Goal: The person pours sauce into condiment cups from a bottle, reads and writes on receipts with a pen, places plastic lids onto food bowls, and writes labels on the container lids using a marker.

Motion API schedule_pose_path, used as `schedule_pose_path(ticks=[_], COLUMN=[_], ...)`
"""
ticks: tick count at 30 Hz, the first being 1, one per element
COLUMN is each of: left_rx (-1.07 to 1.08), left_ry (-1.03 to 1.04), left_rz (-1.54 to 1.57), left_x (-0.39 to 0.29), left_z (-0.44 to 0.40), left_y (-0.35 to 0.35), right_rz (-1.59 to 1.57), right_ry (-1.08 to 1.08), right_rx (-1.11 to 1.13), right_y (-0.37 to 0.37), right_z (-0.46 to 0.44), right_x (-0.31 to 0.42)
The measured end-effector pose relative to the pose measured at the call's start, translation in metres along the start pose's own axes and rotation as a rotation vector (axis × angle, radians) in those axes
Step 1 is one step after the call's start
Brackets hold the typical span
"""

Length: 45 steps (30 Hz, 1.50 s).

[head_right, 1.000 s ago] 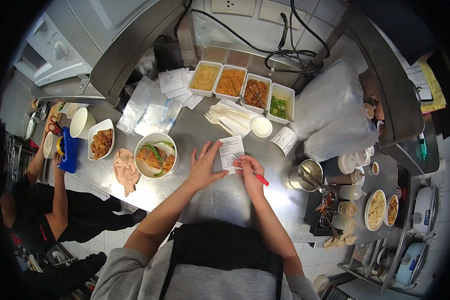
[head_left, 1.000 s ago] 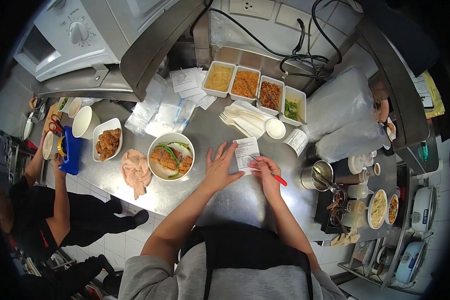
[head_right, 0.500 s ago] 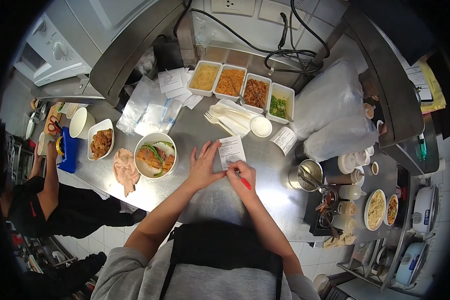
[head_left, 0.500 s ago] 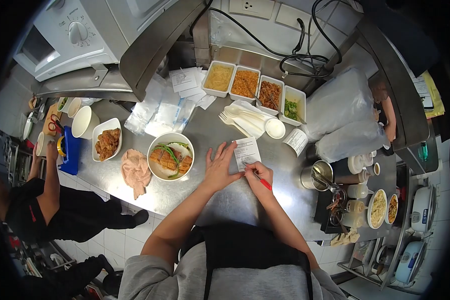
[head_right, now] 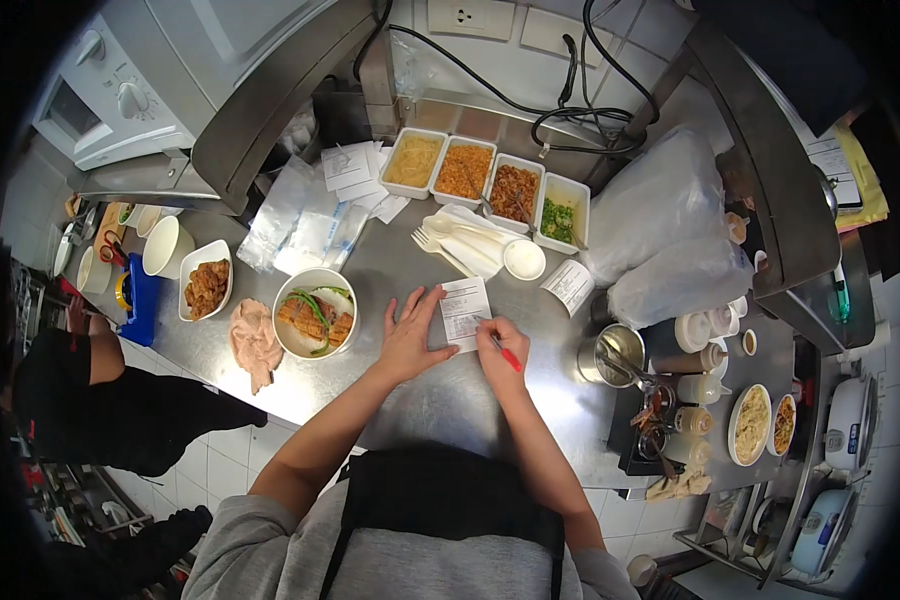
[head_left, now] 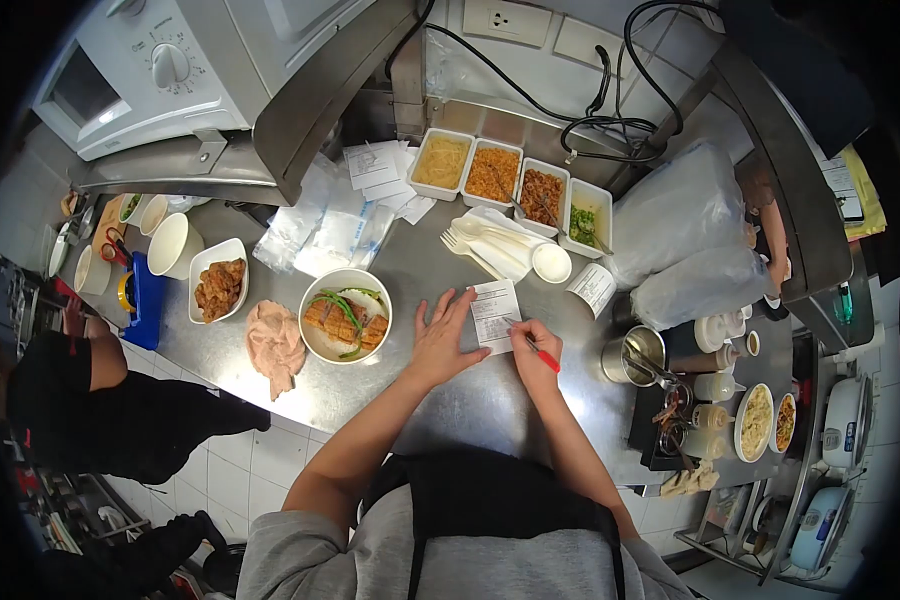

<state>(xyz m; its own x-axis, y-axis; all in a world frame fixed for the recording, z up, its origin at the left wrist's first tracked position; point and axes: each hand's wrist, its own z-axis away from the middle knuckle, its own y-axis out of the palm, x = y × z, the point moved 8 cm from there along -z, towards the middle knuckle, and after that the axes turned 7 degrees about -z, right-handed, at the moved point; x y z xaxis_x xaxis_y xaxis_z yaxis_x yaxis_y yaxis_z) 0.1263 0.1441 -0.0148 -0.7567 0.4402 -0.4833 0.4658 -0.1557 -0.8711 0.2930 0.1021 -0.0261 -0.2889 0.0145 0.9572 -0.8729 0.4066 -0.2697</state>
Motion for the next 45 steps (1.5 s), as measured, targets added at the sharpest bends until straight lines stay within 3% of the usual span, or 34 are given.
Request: schedule_pose_path(ticks=[3, 4, 8, 11, 13, 15, 16, 18, 20, 23, 29, 35, 38, 39, 43, 45], left_rx=[0.010, 0.012, 0.006, -0.009, -0.067, -0.235, -0.206, -0.029, 0.243, 0.236, 0.249, 0.346, 0.057, -0.026, -0.368, -0.527], left_ry=[0.003, 0.004, 0.005, 0.004, 0.024, 0.151, 0.173, 0.175, 0.081, 0.186, 0.497, 0.432, 0.723, 0.794, 1.107, 1.107], left_rz=[-0.002, -0.005, -0.009, 0.034, 0.115, 0.471, 0.720, 1.094, 1.344, 1.493, 1.414, 1.113, 1.048, 1.006, 0.777, 0.575], left_x=[-0.001, 0.000, 0.000, -0.001, -0.001, 0.007, 0.009, -0.005, -0.033, -0.058, -0.143, -0.161, -0.204, -0.221, -0.313, -0.351], left_z=[0.000, 0.000, -0.001, 0.003, 0.006, 0.006, 0.009, -0.013, -0.012, -0.035, -0.023, -0.042, -0.065, -0.070, -0.086, -0.087], left_y=[0.000, 0.000, 0.001, -0.001, -0.010, -0.015, -0.002, -0.008, -0.022, -0.064, -0.157, -0.153, -0.225, -0.253, -0.375, -0.426], right_rz=[-0.186, -0.151, 0.110, 0.128, -0.048, -0.183, -0.235, -0.328, -0.426, -0.525, -0.711, -0.676, -0.567, -0.379, -0.101, 0.034], right_ry=[-0.009, -0.112, -0.156, -0.040, -0.088, -0.130, -0.180, -0.082, -0.131, -0.163, -0.267, -0.342, -0.399, -0.404, -0.278, -0.349], right_rx=[-0.038, -0.057, 0.009, 0.082, 0.108, 0.111, 0.100, 0.103, 0.089, 0.055, -0.036, -0.113, -0.101, -0.116, -0.097, -0.081], right_y=[-0.006, -0.013, -0.006, 0.001, 0.000, -0.006, -0.010, -0.018, -0.029, -0.051, -0.089, -0.110, -0.107, -0.105, -0.080, -0.072], right_z=[-0.007, -0.008, -0.016, -0.023, -0.024, -0.022, -0.026, -0.023, -0.021, -0.009, 0.015, 0.026, 0.018, 0.019, 0.037, 0.048], right_x=[-0.004, 0.004, 0.015, 0.004, 0.001, 0.005, 0.007, 0.028, 0.062, 0.110, 0.175, 0.176, 0.138, 0.121, 0.040, 0.012])
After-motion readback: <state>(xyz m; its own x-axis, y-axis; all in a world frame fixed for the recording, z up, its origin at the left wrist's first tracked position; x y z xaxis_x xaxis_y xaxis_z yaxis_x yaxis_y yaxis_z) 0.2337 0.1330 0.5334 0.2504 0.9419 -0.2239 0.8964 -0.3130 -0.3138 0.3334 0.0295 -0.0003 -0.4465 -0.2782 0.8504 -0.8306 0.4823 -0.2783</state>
